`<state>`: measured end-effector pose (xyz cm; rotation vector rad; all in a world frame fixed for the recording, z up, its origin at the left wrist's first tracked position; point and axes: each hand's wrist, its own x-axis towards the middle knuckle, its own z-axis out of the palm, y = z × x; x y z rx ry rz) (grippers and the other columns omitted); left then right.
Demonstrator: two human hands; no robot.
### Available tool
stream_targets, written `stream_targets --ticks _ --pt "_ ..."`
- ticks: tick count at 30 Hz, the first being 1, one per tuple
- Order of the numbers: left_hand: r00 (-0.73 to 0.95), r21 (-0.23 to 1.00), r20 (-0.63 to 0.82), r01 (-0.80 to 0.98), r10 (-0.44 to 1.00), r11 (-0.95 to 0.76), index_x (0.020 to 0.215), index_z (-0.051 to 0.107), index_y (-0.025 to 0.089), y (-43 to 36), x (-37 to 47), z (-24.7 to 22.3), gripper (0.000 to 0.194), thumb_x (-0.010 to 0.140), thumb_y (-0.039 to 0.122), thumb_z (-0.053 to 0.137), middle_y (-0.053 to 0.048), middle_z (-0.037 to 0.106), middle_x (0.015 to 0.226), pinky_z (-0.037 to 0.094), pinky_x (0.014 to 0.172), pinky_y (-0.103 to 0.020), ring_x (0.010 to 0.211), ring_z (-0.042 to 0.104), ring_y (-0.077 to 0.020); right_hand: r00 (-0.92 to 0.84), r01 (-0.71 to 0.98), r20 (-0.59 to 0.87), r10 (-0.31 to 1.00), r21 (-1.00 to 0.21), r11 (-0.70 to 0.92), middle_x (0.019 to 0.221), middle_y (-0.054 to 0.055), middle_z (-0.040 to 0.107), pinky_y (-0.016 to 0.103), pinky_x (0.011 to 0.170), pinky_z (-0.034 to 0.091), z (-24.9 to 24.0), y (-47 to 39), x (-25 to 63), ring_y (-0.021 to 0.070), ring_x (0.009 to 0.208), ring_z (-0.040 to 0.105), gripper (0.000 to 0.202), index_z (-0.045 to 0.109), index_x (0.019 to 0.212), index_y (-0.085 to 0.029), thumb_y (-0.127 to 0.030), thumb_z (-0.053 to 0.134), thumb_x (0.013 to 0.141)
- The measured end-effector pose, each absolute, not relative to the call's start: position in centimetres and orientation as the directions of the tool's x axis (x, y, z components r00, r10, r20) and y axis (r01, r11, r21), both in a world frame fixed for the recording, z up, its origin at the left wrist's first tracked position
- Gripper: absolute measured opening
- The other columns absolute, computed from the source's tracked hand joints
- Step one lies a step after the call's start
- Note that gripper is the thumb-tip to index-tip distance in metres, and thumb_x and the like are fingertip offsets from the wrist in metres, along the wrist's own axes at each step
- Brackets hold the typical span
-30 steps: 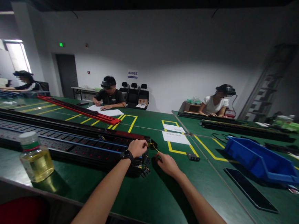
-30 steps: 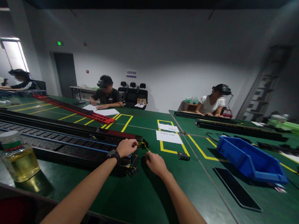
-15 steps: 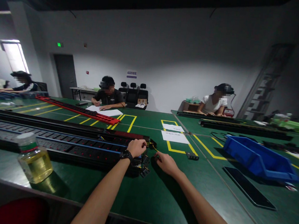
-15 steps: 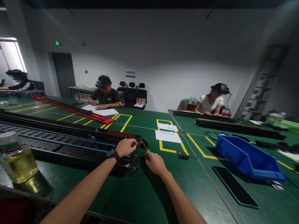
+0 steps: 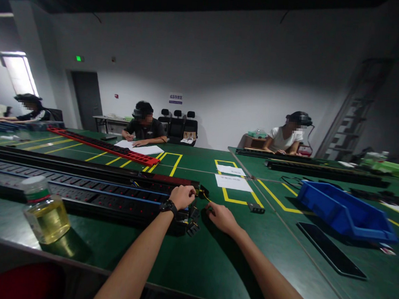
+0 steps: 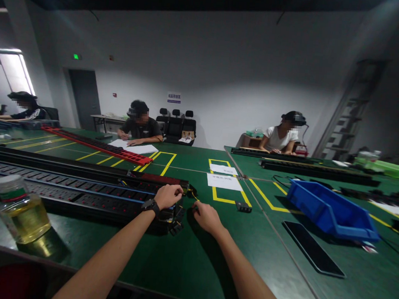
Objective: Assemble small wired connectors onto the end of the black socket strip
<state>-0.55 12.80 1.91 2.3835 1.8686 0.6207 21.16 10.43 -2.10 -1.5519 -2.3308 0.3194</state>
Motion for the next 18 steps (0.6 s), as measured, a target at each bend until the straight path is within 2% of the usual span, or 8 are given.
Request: stream_targets --ticks 18 --pt "0.182 0.279 0.285 0.923 0.941 -0.264 0.106 0.079 0.033 13.06 -0.53 1.58 0.023 0.090 0.032 0.062 0.000 0.082 0.102 0.054 0.089 -0.028 0.099 0.075 -0.0212 -0.360 0.852 0.150 0.921 -0.348 0.390 0.097 0.006 0.077 0.027 0.068 0.031 -2.60 10.80 21.25 0.0215 0.089 0.068 0.025 0.070 0.115 -0.023 -0.022 0.053 0.097"
